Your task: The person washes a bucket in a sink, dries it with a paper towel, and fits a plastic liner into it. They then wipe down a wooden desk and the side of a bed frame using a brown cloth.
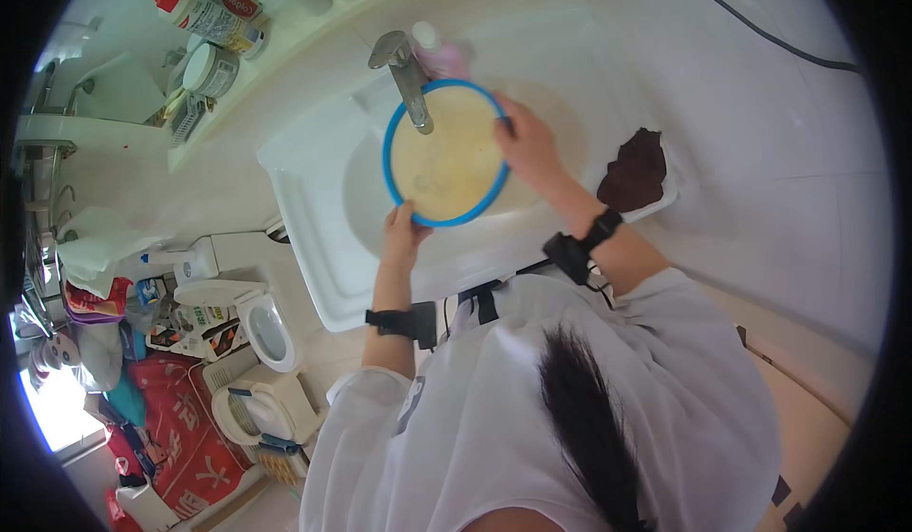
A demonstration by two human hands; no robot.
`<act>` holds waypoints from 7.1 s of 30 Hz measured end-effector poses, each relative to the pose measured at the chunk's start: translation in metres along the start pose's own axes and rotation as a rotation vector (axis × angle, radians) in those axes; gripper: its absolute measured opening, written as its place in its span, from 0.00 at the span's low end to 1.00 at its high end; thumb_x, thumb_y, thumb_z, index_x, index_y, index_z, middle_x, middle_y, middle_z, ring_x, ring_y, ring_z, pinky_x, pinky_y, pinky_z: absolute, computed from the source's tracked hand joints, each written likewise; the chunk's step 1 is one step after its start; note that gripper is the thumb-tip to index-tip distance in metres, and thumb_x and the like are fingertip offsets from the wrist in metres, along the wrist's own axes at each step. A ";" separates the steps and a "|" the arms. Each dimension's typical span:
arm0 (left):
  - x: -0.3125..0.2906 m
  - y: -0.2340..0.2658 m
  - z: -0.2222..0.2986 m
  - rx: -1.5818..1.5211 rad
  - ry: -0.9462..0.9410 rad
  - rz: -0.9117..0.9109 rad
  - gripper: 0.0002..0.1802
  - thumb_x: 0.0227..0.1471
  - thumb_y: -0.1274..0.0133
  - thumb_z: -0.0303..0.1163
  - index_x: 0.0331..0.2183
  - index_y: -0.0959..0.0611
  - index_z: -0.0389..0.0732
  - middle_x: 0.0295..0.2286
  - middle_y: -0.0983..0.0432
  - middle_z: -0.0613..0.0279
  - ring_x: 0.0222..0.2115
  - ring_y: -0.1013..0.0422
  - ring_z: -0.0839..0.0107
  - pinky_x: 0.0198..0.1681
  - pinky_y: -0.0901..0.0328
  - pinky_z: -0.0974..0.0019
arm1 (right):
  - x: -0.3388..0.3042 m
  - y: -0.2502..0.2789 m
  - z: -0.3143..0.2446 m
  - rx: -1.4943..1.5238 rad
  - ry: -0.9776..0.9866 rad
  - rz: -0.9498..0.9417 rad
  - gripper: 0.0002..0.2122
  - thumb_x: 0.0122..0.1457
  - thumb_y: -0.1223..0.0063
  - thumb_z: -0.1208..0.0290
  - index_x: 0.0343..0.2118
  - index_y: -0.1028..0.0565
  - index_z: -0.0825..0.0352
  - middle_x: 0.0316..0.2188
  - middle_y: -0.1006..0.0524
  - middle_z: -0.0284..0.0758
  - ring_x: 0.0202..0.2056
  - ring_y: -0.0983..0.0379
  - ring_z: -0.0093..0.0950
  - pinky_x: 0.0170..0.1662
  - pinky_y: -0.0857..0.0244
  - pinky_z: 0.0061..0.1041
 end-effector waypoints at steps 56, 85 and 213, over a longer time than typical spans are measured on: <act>-0.011 -0.036 0.015 -0.045 0.125 -0.069 0.20 0.57 0.54 0.34 0.43 0.28 0.25 0.33 0.21 0.47 0.28 0.21 0.64 0.29 0.26 0.68 | 0.012 0.015 -0.025 -0.413 0.118 0.144 0.19 0.54 0.44 0.67 0.51 0.24 0.59 0.30 0.27 0.38 0.27 0.28 0.28 0.34 0.32 0.27; -0.092 -0.017 0.095 0.284 -0.445 0.476 0.28 0.51 0.45 0.27 0.53 0.32 0.25 0.16 0.24 0.58 0.10 0.34 0.78 0.11 0.42 0.73 | 0.050 -0.063 -0.088 -0.458 0.795 0.222 0.19 0.56 0.56 0.79 0.51 0.27 0.60 0.52 0.27 0.35 0.53 0.32 0.36 0.52 0.35 0.36; -0.079 -0.078 -0.064 -0.241 0.292 -0.363 0.09 0.57 0.51 0.35 0.30 0.25 0.39 0.17 0.36 0.71 0.11 0.45 0.82 0.12 0.52 0.76 | -0.101 -0.006 -0.178 -0.849 0.459 0.049 0.03 0.52 0.43 0.70 0.27 0.25 0.62 0.19 0.31 0.31 0.17 0.33 0.30 0.23 0.40 0.27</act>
Point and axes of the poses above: each hand's wrist, its own x-axis towards the middle knuckle, its own y-axis out of the back of the hand, z = x × y, the point moved 3 cm from there along x, towards the middle knuckle
